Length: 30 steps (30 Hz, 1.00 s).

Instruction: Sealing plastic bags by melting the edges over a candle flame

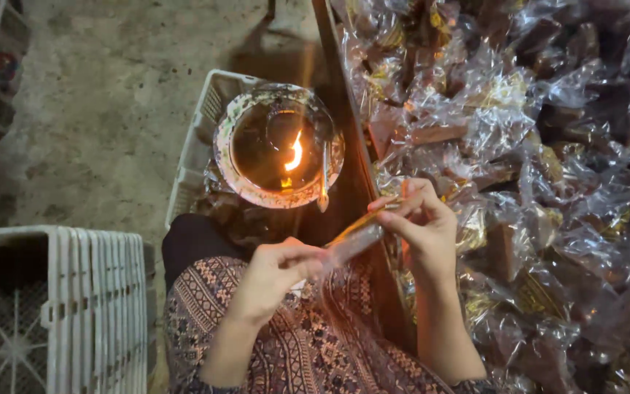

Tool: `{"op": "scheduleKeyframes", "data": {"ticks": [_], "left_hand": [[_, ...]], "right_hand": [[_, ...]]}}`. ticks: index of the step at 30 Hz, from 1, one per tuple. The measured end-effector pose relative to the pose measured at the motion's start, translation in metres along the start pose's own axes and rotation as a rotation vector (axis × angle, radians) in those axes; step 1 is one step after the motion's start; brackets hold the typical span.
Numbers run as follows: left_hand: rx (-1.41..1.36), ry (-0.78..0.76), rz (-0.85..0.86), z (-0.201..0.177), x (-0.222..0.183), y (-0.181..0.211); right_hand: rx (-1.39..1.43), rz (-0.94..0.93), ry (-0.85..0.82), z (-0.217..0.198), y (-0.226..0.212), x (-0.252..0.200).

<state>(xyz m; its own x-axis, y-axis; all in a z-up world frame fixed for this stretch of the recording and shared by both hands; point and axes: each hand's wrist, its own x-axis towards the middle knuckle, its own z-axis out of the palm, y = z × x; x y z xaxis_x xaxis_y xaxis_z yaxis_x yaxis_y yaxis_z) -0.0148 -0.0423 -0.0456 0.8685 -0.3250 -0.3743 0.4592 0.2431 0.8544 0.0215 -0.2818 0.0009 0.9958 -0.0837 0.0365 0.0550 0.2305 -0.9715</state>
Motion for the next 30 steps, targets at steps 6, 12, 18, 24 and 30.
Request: {"op": "scheduleKeyframes", "data": {"ticks": [6, 12, 18, 24, 30], "left_hand": [[-0.522, 0.038, 0.081, 0.016, -0.005, -0.024], [-0.127, -0.477, -0.315, 0.031, -0.018, -0.015], [-0.221, -0.35, -0.02, 0.03, -0.017, 0.009], [-0.3, -0.318, 0.048, 0.01, -0.031, 0.019], [0.044, -0.357, -0.058, 0.017, -0.042, 0.031]], "right_hand": [[0.098, 0.075, 0.08, 0.0, 0.005, 0.0], [0.034, 0.142, 0.09, 0.003, 0.025, 0.008], [-0.829, -0.459, -0.637, 0.044, 0.012, 0.02], [0.029, 0.054, -0.68, 0.014, 0.092, -0.041], [0.035, -0.454, -0.667, 0.048, 0.11, -0.017]]}}
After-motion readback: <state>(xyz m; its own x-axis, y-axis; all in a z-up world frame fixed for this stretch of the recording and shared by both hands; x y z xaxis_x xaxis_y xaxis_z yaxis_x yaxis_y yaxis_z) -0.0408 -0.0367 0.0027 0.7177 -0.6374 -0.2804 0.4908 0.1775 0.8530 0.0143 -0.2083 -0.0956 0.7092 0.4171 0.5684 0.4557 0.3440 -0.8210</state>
